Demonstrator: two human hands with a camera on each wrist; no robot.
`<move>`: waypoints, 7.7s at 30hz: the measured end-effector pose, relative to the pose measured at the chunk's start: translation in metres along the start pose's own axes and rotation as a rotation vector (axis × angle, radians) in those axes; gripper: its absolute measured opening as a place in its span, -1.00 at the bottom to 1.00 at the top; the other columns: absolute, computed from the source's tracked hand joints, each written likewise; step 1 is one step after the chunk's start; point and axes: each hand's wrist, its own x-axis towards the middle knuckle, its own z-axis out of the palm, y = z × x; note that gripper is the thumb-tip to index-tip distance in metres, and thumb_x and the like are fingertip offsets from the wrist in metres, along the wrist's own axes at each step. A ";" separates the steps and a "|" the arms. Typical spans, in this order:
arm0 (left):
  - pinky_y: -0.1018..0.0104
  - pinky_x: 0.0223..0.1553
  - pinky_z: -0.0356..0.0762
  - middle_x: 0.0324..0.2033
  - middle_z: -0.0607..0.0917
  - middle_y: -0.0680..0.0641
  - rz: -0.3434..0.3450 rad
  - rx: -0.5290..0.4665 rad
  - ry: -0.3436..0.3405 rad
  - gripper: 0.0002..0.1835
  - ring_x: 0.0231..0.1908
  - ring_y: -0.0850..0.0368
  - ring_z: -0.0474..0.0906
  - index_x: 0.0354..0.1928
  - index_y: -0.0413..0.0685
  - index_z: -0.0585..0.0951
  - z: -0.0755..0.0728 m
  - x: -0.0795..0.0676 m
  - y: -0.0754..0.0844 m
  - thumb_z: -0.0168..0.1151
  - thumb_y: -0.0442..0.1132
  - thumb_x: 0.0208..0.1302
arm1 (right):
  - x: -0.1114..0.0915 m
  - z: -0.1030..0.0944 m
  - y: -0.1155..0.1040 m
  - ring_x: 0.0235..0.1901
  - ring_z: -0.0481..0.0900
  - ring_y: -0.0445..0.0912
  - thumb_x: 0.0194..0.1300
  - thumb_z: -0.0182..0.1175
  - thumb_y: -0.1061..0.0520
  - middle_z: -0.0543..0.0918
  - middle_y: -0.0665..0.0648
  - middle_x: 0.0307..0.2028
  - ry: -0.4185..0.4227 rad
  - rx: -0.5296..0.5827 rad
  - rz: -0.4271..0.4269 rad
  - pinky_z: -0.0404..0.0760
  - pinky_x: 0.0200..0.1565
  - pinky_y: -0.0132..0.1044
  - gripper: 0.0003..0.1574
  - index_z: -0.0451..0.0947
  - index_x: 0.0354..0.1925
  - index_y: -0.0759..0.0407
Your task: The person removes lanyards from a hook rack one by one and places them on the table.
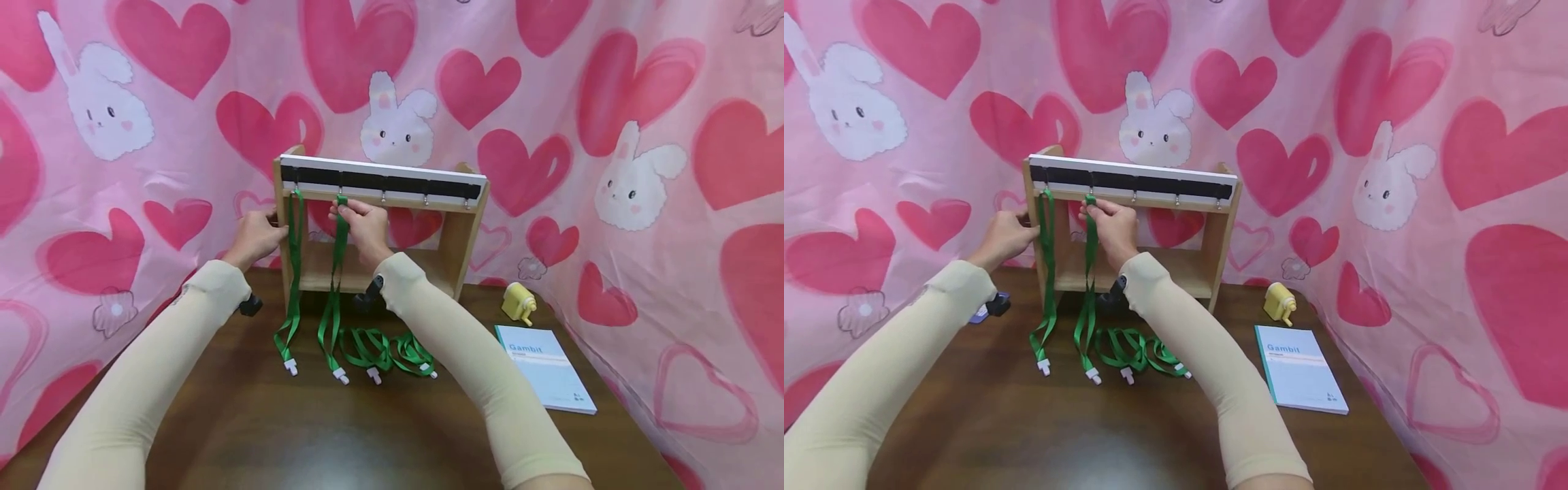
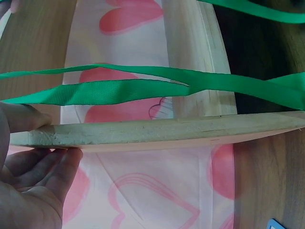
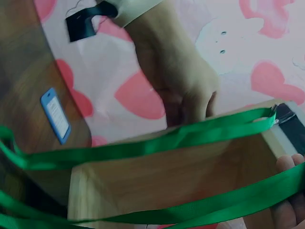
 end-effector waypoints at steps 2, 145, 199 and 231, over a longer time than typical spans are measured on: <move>0.00 -0.04 0.75 0.10 0.69 -0.39 -0.010 -0.002 -0.004 -0.52 -0.06 -0.21 0.69 0.30 -0.26 0.55 -0.001 -0.001 0.000 0.20 -0.23 0.38 | -0.002 -0.005 0.003 -0.11 0.82 0.06 0.36 0.27 0.26 0.81 0.28 -0.08 -0.015 -0.010 -0.012 0.76 -0.01 -0.21 -0.72 0.73 0.01 0.31; -0.14 0.14 0.63 0.20 0.63 -0.40 -0.014 -0.043 -0.023 -0.41 0.12 -0.34 0.64 0.42 -0.19 0.43 0.002 -0.003 0.001 0.24 -0.15 0.42 | -0.009 0.069 0.010 -0.12 0.70 -0.26 0.26 0.40 -0.13 0.84 -0.10 -0.17 0.163 -0.419 -0.138 0.67 -0.16 -0.38 -0.68 0.79 -0.05 -0.10; -0.05 0.02 0.72 0.24 0.60 -0.40 -0.056 -0.003 -0.043 -0.40 0.03 -0.29 0.69 0.44 -0.24 0.40 0.008 -0.005 0.001 0.23 -0.19 0.42 | -0.019 0.051 0.034 -0.39 0.81 -0.09 0.35 0.30 0.23 0.82 0.26 -0.20 0.045 0.025 0.019 0.79 -0.13 -0.21 -0.76 0.74 -0.05 0.28; -0.14 0.09 0.66 0.18 0.63 -0.42 -0.020 0.002 0.016 -0.43 0.08 -0.33 0.67 0.37 -0.30 0.46 0.002 -0.002 0.000 0.25 -0.22 0.37 | -0.122 0.043 0.096 -0.28 0.84 0.01 0.33 0.32 0.17 0.84 0.16 -0.30 -0.253 -0.073 0.266 0.77 -0.08 -0.01 -0.84 0.81 -0.19 0.16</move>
